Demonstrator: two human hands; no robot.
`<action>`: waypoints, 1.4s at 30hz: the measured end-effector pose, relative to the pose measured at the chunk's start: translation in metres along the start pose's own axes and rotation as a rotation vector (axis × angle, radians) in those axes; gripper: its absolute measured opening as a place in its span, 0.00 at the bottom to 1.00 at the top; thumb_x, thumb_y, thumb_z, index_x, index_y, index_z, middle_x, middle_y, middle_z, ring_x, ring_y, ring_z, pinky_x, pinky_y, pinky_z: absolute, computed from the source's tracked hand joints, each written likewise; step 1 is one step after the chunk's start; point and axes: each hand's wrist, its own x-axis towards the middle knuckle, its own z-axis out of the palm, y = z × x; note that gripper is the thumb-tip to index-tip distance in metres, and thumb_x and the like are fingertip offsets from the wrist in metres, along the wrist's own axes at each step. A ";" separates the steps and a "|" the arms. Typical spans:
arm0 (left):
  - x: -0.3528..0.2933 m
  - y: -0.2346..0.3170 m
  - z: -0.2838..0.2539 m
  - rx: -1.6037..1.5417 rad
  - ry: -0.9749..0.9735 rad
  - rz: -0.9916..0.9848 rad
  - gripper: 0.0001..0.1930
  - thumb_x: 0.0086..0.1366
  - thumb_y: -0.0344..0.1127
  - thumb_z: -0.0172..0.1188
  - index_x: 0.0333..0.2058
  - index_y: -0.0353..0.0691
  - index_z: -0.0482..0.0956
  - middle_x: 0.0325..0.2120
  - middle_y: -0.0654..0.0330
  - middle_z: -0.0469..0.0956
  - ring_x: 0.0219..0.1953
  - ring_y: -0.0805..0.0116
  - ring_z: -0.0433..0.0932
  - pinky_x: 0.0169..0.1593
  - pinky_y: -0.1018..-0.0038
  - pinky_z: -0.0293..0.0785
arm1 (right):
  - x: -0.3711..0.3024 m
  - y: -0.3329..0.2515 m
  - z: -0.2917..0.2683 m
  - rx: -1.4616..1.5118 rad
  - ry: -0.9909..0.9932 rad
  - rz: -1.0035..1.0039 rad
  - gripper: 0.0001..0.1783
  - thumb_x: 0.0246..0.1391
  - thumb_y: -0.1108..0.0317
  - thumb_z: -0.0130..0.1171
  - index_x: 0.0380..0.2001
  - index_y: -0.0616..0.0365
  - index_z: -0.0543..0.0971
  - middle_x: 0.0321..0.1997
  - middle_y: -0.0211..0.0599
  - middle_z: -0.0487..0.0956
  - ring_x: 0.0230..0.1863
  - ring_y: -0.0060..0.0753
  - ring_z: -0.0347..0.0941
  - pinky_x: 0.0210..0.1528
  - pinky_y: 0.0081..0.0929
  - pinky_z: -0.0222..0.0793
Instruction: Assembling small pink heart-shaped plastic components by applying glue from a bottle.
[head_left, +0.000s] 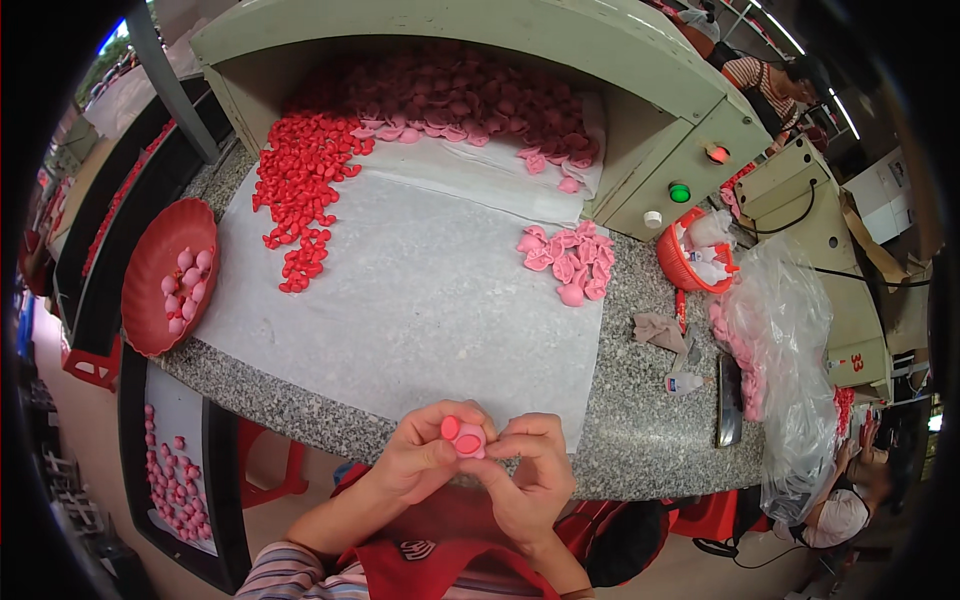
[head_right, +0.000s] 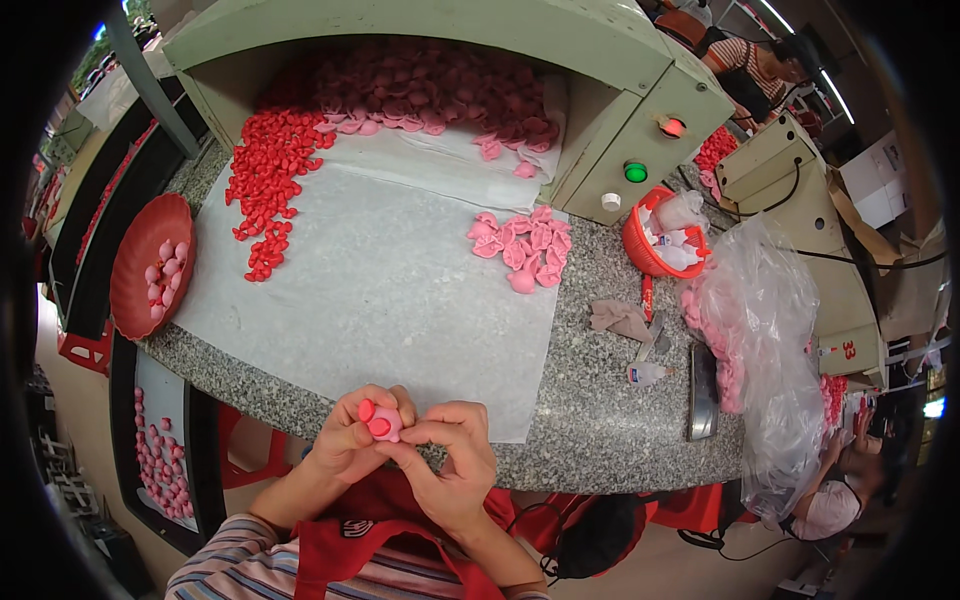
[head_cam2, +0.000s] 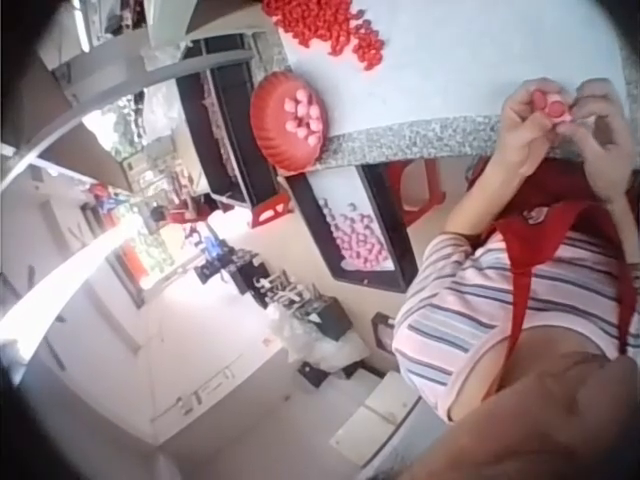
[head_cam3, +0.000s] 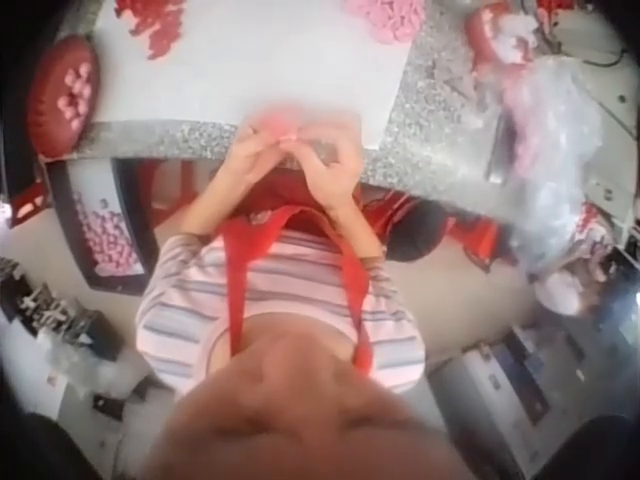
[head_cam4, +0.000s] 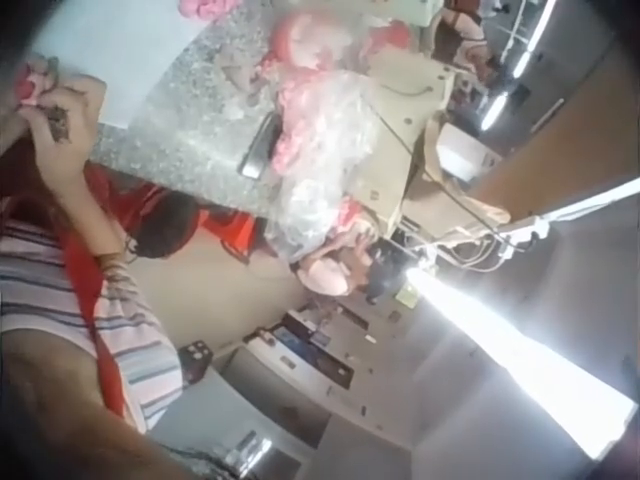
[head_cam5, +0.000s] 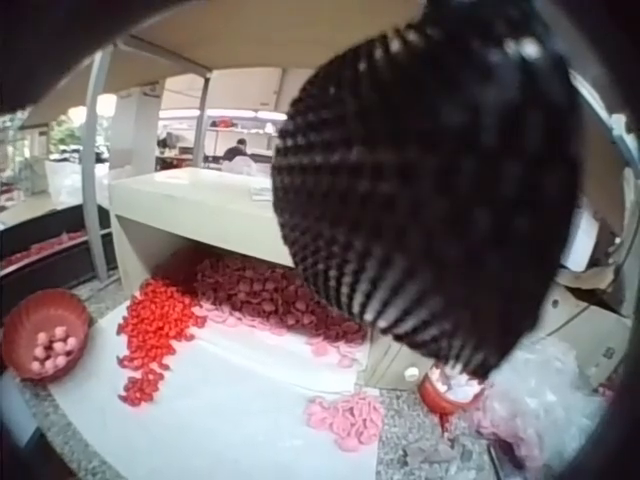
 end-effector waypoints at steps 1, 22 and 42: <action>0.000 0.000 0.000 0.002 0.000 0.003 0.18 0.54 0.36 0.63 0.43 0.39 0.72 0.36 0.54 0.69 0.41 0.65 0.69 0.45 0.74 0.67 | 0.000 -0.001 0.000 -0.033 0.010 -0.017 0.15 0.29 0.79 0.69 0.23 0.59 0.75 0.32 0.33 0.68 0.35 0.27 0.64 0.37 0.21 0.61; -0.001 -0.005 -0.007 -0.051 -0.041 0.059 0.17 0.55 0.34 0.61 0.44 0.37 0.72 0.41 0.56 0.69 0.42 0.68 0.69 0.45 0.72 0.68 | 0.008 0.002 0.002 -0.214 0.034 -0.221 0.13 0.30 0.73 0.70 0.22 0.56 0.76 0.28 0.30 0.71 0.34 0.33 0.65 0.35 0.27 0.63; 0.000 -0.015 -0.006 -0.164 0.042 -0.045 0.20 0.53 0.41 0.63 0.43 0.40 0.72 0.39 0.58 0.70 0.42 0.67 0.70 0.47 0.74 0.67 | 0.006 0.001 0.001 -0.276 0.089 -0.242 0.13 0.28 0.74 0.70 0.23 0.56 0.77 0.28 0.30 0.71 0.32 0.34 0.66 0.33 0.26 0.64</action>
